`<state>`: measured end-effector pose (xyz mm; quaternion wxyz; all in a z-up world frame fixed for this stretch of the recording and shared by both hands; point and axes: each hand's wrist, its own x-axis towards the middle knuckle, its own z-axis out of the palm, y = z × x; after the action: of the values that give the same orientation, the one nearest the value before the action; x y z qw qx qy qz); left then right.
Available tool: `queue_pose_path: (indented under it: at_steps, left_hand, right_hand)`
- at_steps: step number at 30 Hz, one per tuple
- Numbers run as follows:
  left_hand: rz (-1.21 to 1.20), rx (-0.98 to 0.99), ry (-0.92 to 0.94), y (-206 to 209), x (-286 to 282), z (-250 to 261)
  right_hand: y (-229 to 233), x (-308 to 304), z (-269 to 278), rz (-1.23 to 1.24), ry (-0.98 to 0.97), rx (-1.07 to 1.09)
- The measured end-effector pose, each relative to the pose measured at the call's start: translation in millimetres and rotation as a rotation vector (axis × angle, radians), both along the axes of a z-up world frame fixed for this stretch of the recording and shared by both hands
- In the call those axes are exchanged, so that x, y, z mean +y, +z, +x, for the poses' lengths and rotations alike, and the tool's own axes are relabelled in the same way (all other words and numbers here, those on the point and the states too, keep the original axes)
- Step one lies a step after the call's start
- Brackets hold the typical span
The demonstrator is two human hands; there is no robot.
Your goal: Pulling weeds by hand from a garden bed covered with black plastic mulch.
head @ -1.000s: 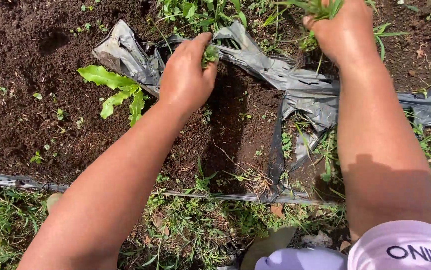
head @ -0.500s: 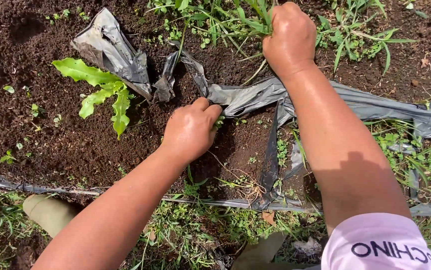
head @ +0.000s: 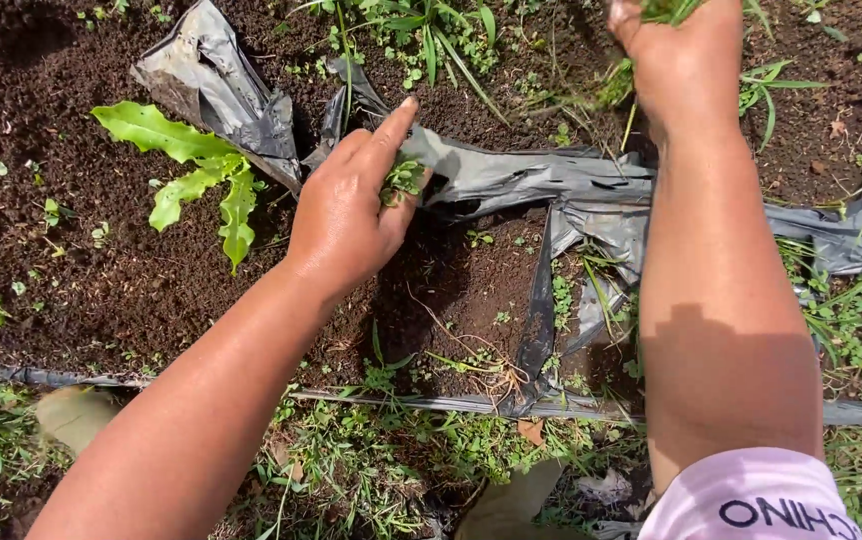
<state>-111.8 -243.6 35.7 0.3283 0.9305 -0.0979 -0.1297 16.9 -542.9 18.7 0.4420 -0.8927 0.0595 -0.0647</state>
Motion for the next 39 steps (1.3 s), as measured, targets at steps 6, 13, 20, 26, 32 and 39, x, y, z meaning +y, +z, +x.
queue_pose_path:
  at_steps: [6, 13, 20, 26, 32, 39]
  left_hand:
    - [-0.117, -0.085, 0.033, -2, -6, 43]
    - [-0.033, -0.111, 0.023, -5, -2, 89]
    - [0.266, -0.211, -0.082, -56, 21, 126]
    - [0.487, -0.400, -0.125, -75, -4, 161]
    - [0.579, -0.319, -0.354, -117, -22, 180]
    - [0.368, -0.454, -0.172, -135, -14, 188]
  right_hand:
    - [61, 61, -15, -0.561, 0.144, 0.949]
    - [32, 78, -21, -0.674, 0.215, 1.014]
    - [-2, 63, -62, -0.386, -0.074, 0.726]
    - [41, 91, -69, 0.119, -0.547, 0.367]
    - [21, 106, -63, -0.199, -0.296, 0.718]
    - [-22, 103, -30, -0.440, 0.140, -0.103]
